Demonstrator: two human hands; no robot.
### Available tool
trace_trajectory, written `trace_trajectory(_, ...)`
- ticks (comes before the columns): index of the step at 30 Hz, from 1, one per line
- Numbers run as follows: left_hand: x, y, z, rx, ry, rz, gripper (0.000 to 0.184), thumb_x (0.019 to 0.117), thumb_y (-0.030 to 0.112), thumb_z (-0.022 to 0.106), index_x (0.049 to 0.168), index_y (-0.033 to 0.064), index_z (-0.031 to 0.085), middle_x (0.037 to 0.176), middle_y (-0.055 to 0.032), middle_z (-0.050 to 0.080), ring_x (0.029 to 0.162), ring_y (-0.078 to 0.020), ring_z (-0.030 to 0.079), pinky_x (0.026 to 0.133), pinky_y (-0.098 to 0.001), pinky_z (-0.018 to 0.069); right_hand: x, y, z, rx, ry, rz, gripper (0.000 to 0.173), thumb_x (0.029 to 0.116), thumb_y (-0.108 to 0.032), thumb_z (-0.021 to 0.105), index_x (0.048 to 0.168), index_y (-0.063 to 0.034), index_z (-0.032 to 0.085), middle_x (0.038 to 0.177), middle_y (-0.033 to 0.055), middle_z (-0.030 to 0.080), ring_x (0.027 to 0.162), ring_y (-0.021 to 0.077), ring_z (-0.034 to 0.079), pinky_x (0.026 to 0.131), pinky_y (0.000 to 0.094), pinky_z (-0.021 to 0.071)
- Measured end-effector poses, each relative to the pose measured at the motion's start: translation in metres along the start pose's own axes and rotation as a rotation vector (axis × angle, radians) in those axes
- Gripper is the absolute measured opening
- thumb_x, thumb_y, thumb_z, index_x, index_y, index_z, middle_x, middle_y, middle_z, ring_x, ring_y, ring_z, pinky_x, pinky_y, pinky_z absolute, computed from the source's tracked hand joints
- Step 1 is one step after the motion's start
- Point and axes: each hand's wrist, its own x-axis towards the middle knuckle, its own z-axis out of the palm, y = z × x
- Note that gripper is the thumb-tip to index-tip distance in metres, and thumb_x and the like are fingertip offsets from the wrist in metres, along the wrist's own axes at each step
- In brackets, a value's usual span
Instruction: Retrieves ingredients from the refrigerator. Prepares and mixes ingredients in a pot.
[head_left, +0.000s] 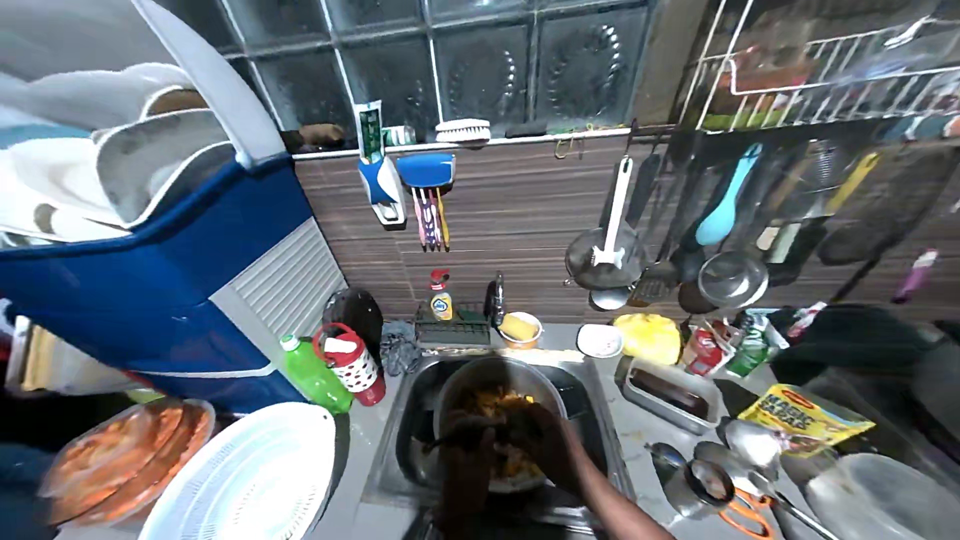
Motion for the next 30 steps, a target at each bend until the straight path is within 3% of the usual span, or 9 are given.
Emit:
trace_trajectory(3,0.007,0.001,-0.006,0.130,0.097,-0.043,0.046,0.0857,0.008,0.077,0.123,-0.0078,0.057,0.107,-0.0123,0.070,0.096,-0.0144,0.070,0.086,-0.0334,0.0609,0.018,0.000,0.003,0.065,-0.046,0.015,0.045,0.0972,-0.038,0.068,0.127,-0.0044,0.067,0.116,0.0143,0.071,0.106,0.0247,0.069,0.098,0.0467,0.0559)
trace_trajectory(5,0.009,0.005,-0.013,0.234,0.110,-0.100,0.052,0.0862,0.012,0.078,0.128,-0.0079,0.054,0.119,-0.0176,0.066,0.107,-0.0175,0.067,0.095,-0.0351,0.0565,0.030,0.001,-0.001,0.126,-0.068,0.049,0.041,0.1021,-0.031,0.063,0.128,0.0005,0.065,0.117,0.0194,0.070,0.108,0.0291,0.068,0.099,0.0494,0.0544)
trace_trajectory(7,0.010,0.004,-0.018,0.233,0.105,-0.050,0.055,0.0869,0.013,0.077,0.131,-0.0078,0.051,0.122,-0.0164,0.064,0.110,-0.0140,0.065,0.097,-0.0302,0.0557,0.044,0.010,-0.006,0.160,-0.113,0.088,0.041,0.1042,-0.032,0.059,0.129,0.0003,0.062,0.114,0.0193,0.068,0.099,0.0291,0.069,0.089,0.0490,0.0584)
trace_trajectory(10,0.011,0.002,-0.020,0.146,0.143,-0.090,0.057,0.0857,0.011,0.076,0.133,-0.0053,0.049,0.119,-0.0133,0.065,0.104,-0.0127,0.067,0.091,-0.0297,0.0583,0.057,0.026,-0.009,0.235,-0.157,0.073,0.045,0.1032,-0.034,0.061,0.135,-0.0014,0.058,0.119,0.0192,0.067,0.104,0.0283,0.068,0.091,0.0488,0.0581)
trace_trajectory(13,0.016,-0.006,-0.021,0.101,0.179,-0.207,0.059,0.0842,0.011,0.077,0.134,-0.0038,0.049,0.119,-0.0142,0.065,0.106,-0.0154,0.067,0.094,-0.0321,0.0577,0.063,0.036,-0.009,0.417,-0.200,0.107,0.051,0.0994,-0.030,0.067,0.142,-0.0061,0.054,0.127,0.0162,0.065,0.110,0.0245,0.068,0.094,0.0452,0.0584)
trace_trajectory(19,0.034,-0.031,-0.021,0.102,0.024,-0.282,0.057,0.0850,0.010,0.080,0.133,-0.0034,0.052,0.121,-0.0133,0.067,0.112,-0.0156,0.066,0.098,-0.0340,0.0569,0.071,0.042,-0.008,0.661,-0.289,0.252,0.047,0.0984,-0.011,0.066,0.143,-0.0056,0.054,0.124,0.0169,0.065,0.099,0.0252,0.070,0.084,0.0435,0.0617)
trace_trajectory(22,0.047,-0.033,-0.017,0.112,-0.092,-0.271,0.055,0.0852,0.010,0.079,0.132,-0.0041,0.053,0.111,-0.0104,0.071,0.103,-0.0154,0.070,0.092,-0.0349,0.0594,0.079,0.049,0.000,0.563,-0.281,0.258,0.042,0.0981,-0.014,0.066,0.138,-0.0037,0.058,0.118,0.0165,0.067,0.093,0.0243,0.070,0.081,0.0428,0.0617)
trace_trajectory(25,0.054,-0.038,-0.018,0.052,-0.170,-0.302,0.054,0.0836,0.007,0.077,0.131,-0.0047,0.053,0.111,-0.0098,0.070,0.100,-0.0141,0.069,0.089,-0.0329,0.0596,0.078,0.039,0.004,0.385,-0.270,0.218,0.040,0.0986,-0.021,0.066,0.136,-0.0056,0.062,0.118,0.0149,0.069,0.096,0.0228,0.071,0.086,0.0433,0.0612)
trace_trajectory(30,0.072,-0.058,-0.013,-0.092,-0.271,-0.471,0.048,0.0886,0.020,0.079,0.126,0.0004,0.058,0.108,-0.0095,0.071,0.096,-0.0187,0.071,0.086,-0.0381,0.0619,0.078,0.014,0.011,0.121,-0.301,0.051,0.039,0.0957,-0.028,0.072,0.130,-0.0113,0.064,0.107,0.0065,0.073,0.087,0.0178,0.073,0.083,0.0412,0.0638)
